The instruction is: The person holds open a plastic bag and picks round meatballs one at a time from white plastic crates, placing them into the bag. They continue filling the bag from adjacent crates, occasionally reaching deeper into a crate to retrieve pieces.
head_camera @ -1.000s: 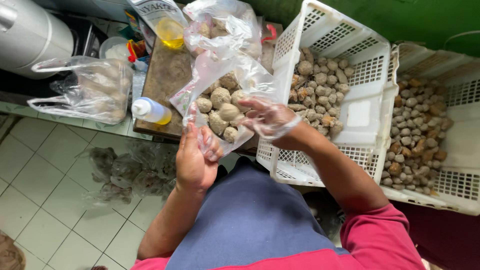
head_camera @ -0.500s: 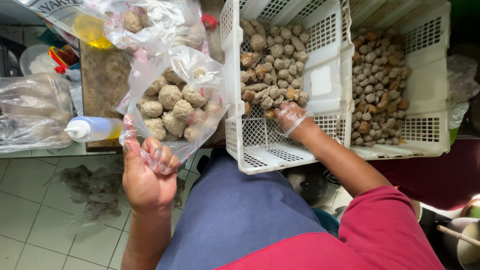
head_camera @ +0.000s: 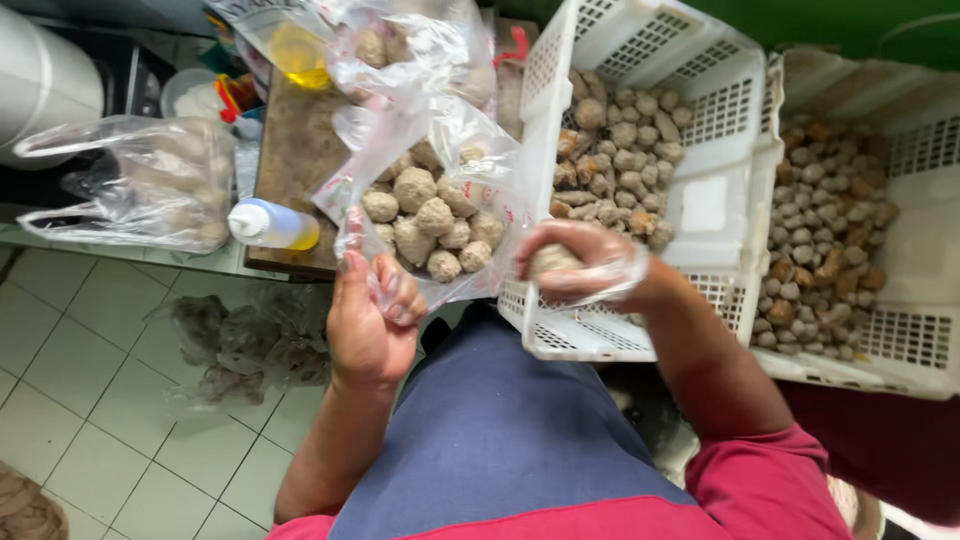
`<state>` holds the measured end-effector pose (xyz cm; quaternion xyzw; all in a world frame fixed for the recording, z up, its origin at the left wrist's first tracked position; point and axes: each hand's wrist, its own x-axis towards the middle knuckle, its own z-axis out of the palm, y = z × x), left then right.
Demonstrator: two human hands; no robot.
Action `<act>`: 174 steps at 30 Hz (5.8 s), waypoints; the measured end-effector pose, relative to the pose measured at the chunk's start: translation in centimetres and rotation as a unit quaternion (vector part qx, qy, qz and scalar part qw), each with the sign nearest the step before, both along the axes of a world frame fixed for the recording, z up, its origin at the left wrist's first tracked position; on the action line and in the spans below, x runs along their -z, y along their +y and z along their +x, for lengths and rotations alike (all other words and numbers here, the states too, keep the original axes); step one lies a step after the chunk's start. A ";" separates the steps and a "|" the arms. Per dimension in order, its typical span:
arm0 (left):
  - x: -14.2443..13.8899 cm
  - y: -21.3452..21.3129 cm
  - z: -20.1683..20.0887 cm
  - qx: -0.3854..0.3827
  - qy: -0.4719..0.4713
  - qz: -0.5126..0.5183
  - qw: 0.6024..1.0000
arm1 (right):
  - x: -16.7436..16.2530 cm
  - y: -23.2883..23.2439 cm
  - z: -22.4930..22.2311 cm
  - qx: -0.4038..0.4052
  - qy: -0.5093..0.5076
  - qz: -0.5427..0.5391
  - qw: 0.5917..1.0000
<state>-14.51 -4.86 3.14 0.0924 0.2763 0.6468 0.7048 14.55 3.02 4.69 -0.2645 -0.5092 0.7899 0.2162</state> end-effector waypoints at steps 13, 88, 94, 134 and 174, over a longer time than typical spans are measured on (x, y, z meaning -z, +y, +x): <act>-1.2 -1.0 -0.4 -0.008 0.042 -0.004 0.999 | 5.7 2.9 9.6 0.260 -0.399 0.247 0.844; -2.0 -0.2 0.4 -0.026 0.059 -0.012 0.998 | 0.3 -1.3 0.6 0.084 -0.081 0.525 0.843; -1.6 0.3 0.7 -0.049 0.040 -0.021 0.998 | 8.2 -4.8 10.2 0.285 -0.446 0.405 0.746; -2.1 1.0 1.4 -0.048 0.081 -0.028 0.995 | 9.4 13.7 6.5 0.172 -0.529 0.483 0.676; -1.0 -0.4 -0.7 0.036 0.070 -0.014 0.997 | 15.3 -1.9 12.2 -0.111 -0.666 0.362 0.643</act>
